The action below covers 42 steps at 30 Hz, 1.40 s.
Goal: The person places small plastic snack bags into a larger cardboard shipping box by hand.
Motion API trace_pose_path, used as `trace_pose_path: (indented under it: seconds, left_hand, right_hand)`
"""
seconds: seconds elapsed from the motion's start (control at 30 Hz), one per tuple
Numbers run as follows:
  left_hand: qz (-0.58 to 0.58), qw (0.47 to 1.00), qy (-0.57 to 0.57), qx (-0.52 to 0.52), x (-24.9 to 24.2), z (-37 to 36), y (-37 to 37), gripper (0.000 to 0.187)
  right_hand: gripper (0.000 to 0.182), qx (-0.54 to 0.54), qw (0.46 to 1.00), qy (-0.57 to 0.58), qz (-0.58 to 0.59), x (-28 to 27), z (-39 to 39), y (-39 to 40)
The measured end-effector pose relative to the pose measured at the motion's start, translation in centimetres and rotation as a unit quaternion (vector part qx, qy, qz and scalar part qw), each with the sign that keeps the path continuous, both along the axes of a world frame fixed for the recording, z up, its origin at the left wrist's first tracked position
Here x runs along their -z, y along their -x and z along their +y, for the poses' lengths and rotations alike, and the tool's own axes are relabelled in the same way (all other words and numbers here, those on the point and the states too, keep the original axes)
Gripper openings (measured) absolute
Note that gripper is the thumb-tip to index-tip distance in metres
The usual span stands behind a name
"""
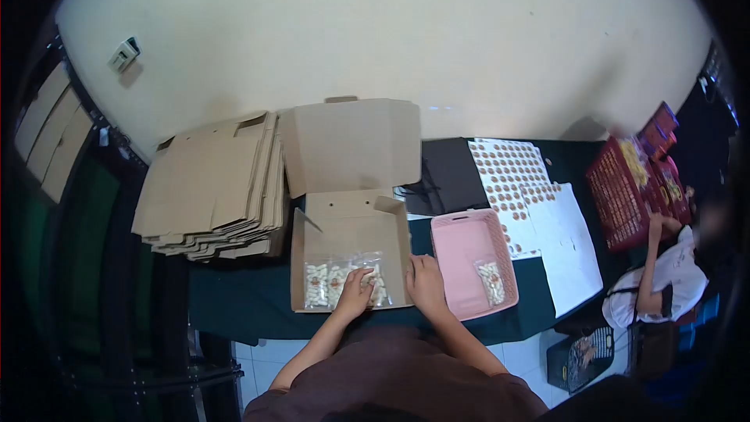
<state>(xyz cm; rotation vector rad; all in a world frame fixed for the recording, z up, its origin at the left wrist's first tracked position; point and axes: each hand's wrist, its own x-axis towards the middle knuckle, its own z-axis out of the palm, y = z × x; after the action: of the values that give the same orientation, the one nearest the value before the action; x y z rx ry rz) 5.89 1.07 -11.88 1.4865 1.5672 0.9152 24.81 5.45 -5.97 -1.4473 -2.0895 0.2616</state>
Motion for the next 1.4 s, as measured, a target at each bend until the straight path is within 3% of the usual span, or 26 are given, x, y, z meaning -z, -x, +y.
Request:
trace_pose_path:
  seconds: [0.1, 0.2, 0.27, 0.37, 0.4, 0.43, 0.47, 0.5, 0.53, 0.6, 0.63, 0.67, 0.73, 0.77, 0.8, 0.83, 0.87, 0.9, 0.93, 1.0, 1.03, 1.07, 1.13, 1.27, 1.33, 1.4]
  left_hand:
    - [0.128, 0.985, -0.102, 0.059, -4.7, 1.4, -4.5, 0.033]
    - [0.083, 0.975, -0.148, 0.141, -5.7, 3.1, -9.6, 0.031]
    - [-0.047, 0.969, -0.143, 0.198, -4.2, 3.9, -13.4, 0.024]
    - [-0.121, 0.945, 0.001, 0.305, -1.4, 5.0, -18.4, 0.027]
    - [-0.124, 0.940, -0.003, 0.319, 0.5, 5.6, -20.0, 0.027]
    - [-0.170, 0.920, 0.103, 0.337, 2.5, 6.3, -21.6, 0.027]
    - [-0.210, 0.888, 0.209, 0.351, 5.4, 7.1, -23.3, 0.028]
    - [-0.198, 0.912, 0.151, 0.324, 11.1, 7.6, -25.2, 0.049]
    - [-0.198, 0.907, 0.148, 0.341, 11.6, 7.2, -26.1, 0.049]
    - [-0.186, 0.959, 0.027, 0.212, 11.7, 6.9, -27.7, 0.080]
    - [-0.240, 0.931, 0.074, 0.266, 11.1, 6.8, -27.7, 0.099]
    - [-0.236, 0.928, 0.073, 0.279, 10.7, 6.7, -28.3, 0.099]
    - [-0.385, 0.898, 0.139, 0.161, 12.2, 6.3, -28.8, 0.098]
    - [-0.328, 0.916, 0.188, 0.137, 4.5, 5.4, -27.6, 0.097]
    - [-0.325, 0.917, 0.186, 0.142, 3.0, 5.3, -27.3, 0.097]
    - [-0.320, 0.916, 0.215, 0.111, 2.0, 5.5, -27.0, 0.096]
    - [-0.315, 0.914, 0.243, 0.079, 1.7, 6.1, -26.8, 0.095]
    - [-0.210, 0.975, 0.068, 0.019, 11.3, 7.6, -27.5, 0.076]
    - [-0.209, 0.976, 0.066, 0.018, 10.3, 8.4, -26.6, 0.076]
    - [-0.380, 0.865, 0.302, 0.125, 5.0, 8.6, -24.1, 0.050]
    - [-0.406, 0.867, 0.282, 0.069, 2.8, 8.0, -23.9, 0.033]
    - [-0.404, 0.869, 0.280, 0.060, 2.5, 7.9, -23.1, 0.033]
    - [-0.382, 0.906, 0.169, 0.064, 0.9, 8.2, -21.4, 0.036]
    - [-0.370, 0.923, 0.097, 0.039, -1.6, 7.8, -16.9, 0.039]
    - [-0.359, 0.931, 0.070, -0.007, -3.5, 6.7, -14.6, 0.036]
    - [-0.359, 0.932, 0.019, -0.042, -4.8, 5.4, -12.0, 0.034]
  right_hand:
    - [0.030, 0.082, 0.997, 0.004, 0.008, 1.5, 0.0, -4.8]
    - [0.032, 0.148, 0.989, 0.023, -0.017, 3.5, -0.5, -11.0]
    - [0.035, 0.197, 0.975, 0.069, -0.072, 4.9, -1.0, -14.7]
    - [0.035, 0.254, 0.956, 0.116, -0.092, 7.9, -1.6, -18.6]
    - [0.035, 0.263, 0.950, 0.131, -0.103, 8.6, -1.6, -19.9]
    - [0.035, 0.249, 0.942, 0.214, -0.071, 7.2, -1.6, -20.4]
    - [0.035, 0.263, 0.939, 0.209, -0.070, 7.7, -1.6, -20.9]
    - [0.038, 0.245, 0.948, 0.197, -0.049, 9.2, -1.5, -21.6]
    - [0.041, 0.230, 0.955, 0.185, -0.030, 10.5, -1.5, -22.4]
    - [0.054, 0.273, 0.945, 0.181, 0.003, 11.9, -1.3, -22.8]
    - [0.054, 0.290, 0.940, 0.178, 0.006, 11.6, -1.5, -22.8]
    - [0.060, 0.278, 0.931, 0.232, 0.048, 11.4, -1.4, -22.7]
    - [0.067, 0.264, 0.917, 0.281, 0.099, 11.7, -1.0, -22.0]
    - [0.066, 0.261, 0.919, 0.266, 0.131, 12.5, -0.9, -21.7]
    - [0.065, 0.258, 0.919, 0.251, 0.162, 13.0, -0.7, -21.7]
    - [0.070, 0.205, 0.902, 0.289, 0.246, 8.6, -0.9, -21.0]
    - [0.070, 0.205, 0.903, 0.285, 0.248, 7.8, -0.8, -20.7]
    - [0.068, 0.169, 0.879, 0.324, 0.305, 7.4, -0.6, -20.5]
    - [0.066, 0.131, 0.850, 0.364, 0.359, 7.3, -0.3, -20.3]
    - [0.058, 0.133, 0.838, 0.369, 0.379, 9.4, 0.4, -19.3]
    - [0.054, 0.116, 0.810, 0.369, 0.442, 9.4, 0.6, -18.8]
    - [0.051, 0.097, 0.777, 0.369, 0.501, 9.1, 0.9, -18.1]
    - [0.053, 0.070, 0.783, 0.367, 0.497, 7.1, 1.4, -16.3]
    - [0.049, -0.003, 0.796, 0.367, 0.481, 5.4, 2.7, -11.9]
    - [0.048, -0.059, 0.717, 0.396, 0.571, 3.4, 2.6, -9.0]
    - [0.044, -0.117, 0.696, 0.411, 0.577, 1.5, 2.7, -6.0]
